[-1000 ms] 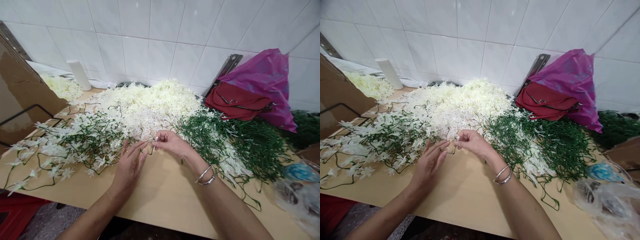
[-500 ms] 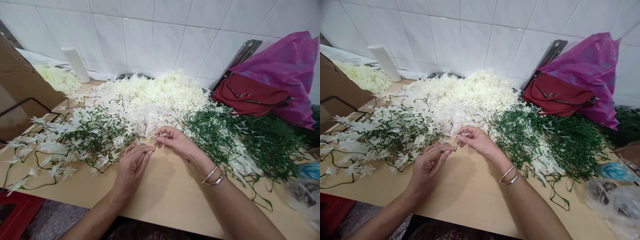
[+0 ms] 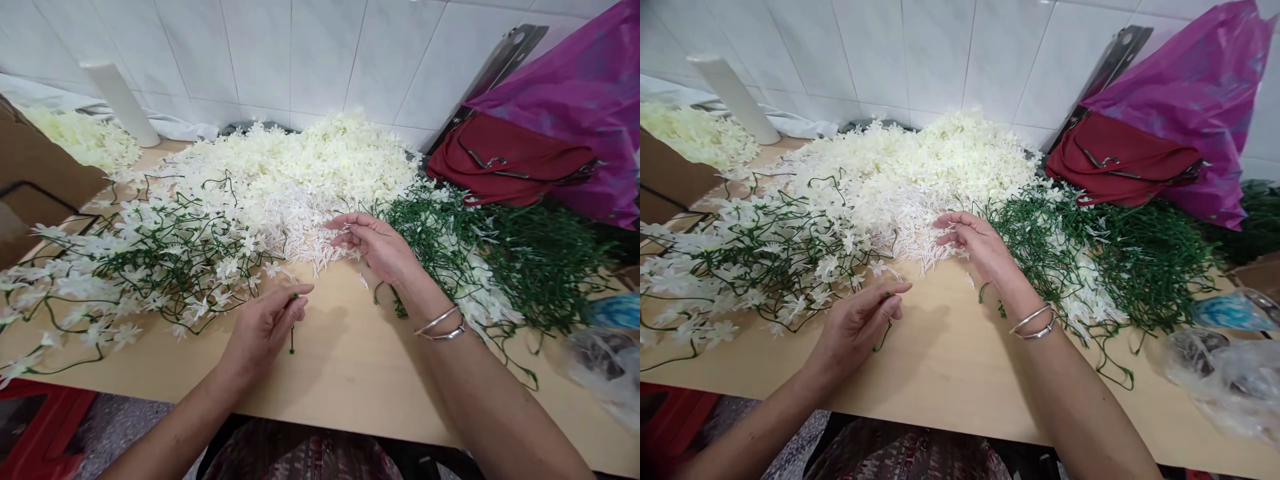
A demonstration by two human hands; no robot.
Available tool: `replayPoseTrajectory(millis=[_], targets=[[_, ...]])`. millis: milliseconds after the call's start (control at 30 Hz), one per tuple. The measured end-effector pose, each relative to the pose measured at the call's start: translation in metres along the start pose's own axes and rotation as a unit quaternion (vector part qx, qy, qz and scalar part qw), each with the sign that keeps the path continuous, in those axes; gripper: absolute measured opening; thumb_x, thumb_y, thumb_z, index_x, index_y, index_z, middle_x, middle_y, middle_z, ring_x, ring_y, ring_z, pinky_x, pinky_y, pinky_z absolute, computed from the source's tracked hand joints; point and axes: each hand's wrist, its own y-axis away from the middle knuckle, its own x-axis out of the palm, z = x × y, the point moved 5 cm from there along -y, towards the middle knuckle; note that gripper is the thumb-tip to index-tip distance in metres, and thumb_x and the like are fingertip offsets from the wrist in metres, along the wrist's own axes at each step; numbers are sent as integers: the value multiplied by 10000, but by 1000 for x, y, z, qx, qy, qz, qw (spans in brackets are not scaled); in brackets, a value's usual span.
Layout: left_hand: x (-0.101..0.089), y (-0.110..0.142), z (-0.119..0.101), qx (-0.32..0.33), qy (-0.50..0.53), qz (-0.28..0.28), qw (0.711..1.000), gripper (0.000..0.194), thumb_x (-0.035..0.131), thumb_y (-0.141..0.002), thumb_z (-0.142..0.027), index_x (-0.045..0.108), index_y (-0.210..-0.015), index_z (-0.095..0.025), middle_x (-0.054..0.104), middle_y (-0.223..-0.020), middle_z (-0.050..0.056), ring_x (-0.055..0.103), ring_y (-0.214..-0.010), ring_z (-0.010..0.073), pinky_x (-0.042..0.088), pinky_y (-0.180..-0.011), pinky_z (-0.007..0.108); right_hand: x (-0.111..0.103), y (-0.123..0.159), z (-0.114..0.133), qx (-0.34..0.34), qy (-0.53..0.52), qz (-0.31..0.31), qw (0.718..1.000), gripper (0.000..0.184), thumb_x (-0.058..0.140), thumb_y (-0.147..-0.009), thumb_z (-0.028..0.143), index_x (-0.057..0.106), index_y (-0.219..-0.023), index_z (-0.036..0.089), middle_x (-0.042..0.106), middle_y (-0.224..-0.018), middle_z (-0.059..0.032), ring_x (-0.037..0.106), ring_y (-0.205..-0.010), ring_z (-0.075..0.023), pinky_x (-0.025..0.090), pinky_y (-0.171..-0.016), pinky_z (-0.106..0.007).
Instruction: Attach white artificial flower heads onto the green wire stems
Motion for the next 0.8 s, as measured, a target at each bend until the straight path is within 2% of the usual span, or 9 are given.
replayPoseTrajectory(millis=[100,167,333,467,567,633,733,800], targets=[[12,3,-1,62,-51,45,996,228,602,-1051,-246,722,-1235,-187,818,-1027,57,782,-899,170,611,-823,271,-4,-2,-3,-26,36,-34,998,290,530,-852,220,745,-1048,216,806,-1017,-44,745,-952,-182,460,-746,-302],[17,5,-2,87,-72,57,992,233,606,-1050,-241,707,-1253,-187,813,-1111,75,782,-1002,199,619,-904,319,-8,-5,-6,-36,20,-58,998,257,543,-876,255,703,-1075,227,799,-1047,-30,750,-896,-168,455,-725,-298],[16,3,-3,82,-75,50,993,250,629,-1033,-214,675,-1276,-177,786,-1135,85,766,-1024,188,633,-914,312,-20,-9,-10,-75,5,-112,991,193,598,-918,354,508,-1057,256,793,-895,15,735,-713,-145,465,-724,-303],[13,2,-5,83,-80,31,993,255,611,-1034,-190,663,-1283,-190,763,-1184,90,744,-1106,193,624,-952,315,-26,-10,-9,-110,19,-127,986,306,642,-929,495,446,-993,270,802,-928,-2,749,-723,-155,513,-775,-321],[16,4,-8,98,-94,38,990,240,592,-1042,-173,659,-1271,-202,766,-1160,74,745,-1086,180,619,-942,301,-29,-12,-10,-126,6,-133,983,365,709,-883,550,491,-941,263,788,-856,-1,751,-712,-172,556,-808,-355],[16,6,-11,121,-119,31,985,227,583,-1048,-167,656,-1260,-203,768,-1143,68,742,-1077,179,610,-935,300,-32,-13,-9,-151,8,-148,977,323,774,-836,490,571,-895,245,786,-871,-20,754,-758,-184,571,-839,-373],[4,5,-15,134,-211,-36,968,235,584,-1042,-143,652,-1261,-193,755,-1149,82,720,-1071,207,584,-940,351,-37,-13,-8,-188,42,-178,965,199,833,-756,347,705,-836,218,780,-910,-41,732,-837,-199,570,-843,-369],[-8,-2,-15,111,-308,-71,942,273,587,-1028,-123,656,-1285,-182,733,-1181,110,692,-1081,256,557,-943,420,-37,-13,-9,-188,56,-179,964,147,826,-740,299,752,-834,213,740,-799,-16,693,-763,-187,558,-775,-354]])
